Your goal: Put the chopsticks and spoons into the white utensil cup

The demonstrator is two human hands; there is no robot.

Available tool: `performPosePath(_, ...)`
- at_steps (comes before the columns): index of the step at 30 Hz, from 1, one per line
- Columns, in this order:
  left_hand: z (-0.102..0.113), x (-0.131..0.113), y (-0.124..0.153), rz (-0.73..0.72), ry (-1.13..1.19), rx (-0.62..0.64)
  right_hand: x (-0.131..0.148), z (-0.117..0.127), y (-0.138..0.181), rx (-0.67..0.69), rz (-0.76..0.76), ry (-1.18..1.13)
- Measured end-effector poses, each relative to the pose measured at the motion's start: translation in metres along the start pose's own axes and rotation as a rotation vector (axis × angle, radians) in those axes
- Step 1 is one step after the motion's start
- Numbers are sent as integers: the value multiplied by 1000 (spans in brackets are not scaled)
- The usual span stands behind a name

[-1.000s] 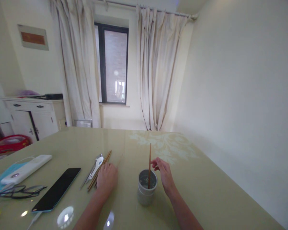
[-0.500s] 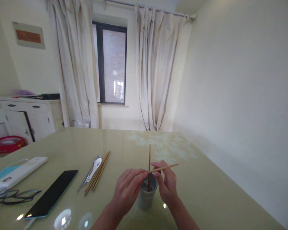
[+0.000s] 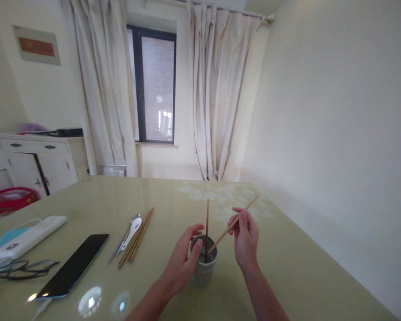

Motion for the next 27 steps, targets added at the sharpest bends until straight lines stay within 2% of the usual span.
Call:
performPosePath(3,-2,3,0,20,44,55,-5,-4,4,88,-46,102)
performPosePath(8,-2,4,0,-4,63,60,-14,-10,8,272,-125,269)
performPosePath(14,-3,-1,-1,-96,64,61,-17,-14,11,459,-90,412)
performPosePath(19,-5,-3,0,-117,33,23,-18,-14,12,460,-163,413)
performPosePath(27,-10,2,3,-58,82,0,-22,-14,14,467,-197,411)
Point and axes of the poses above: each hand's wrist, its own y-axis away from the middle knuckle, its own z-axis out of the back of the hand, x = y × z, the point moved 1 cm from there along -y, towards the middle knuckle, and after that the axes turned 3 degrees about -y, right-handed, at the moved point
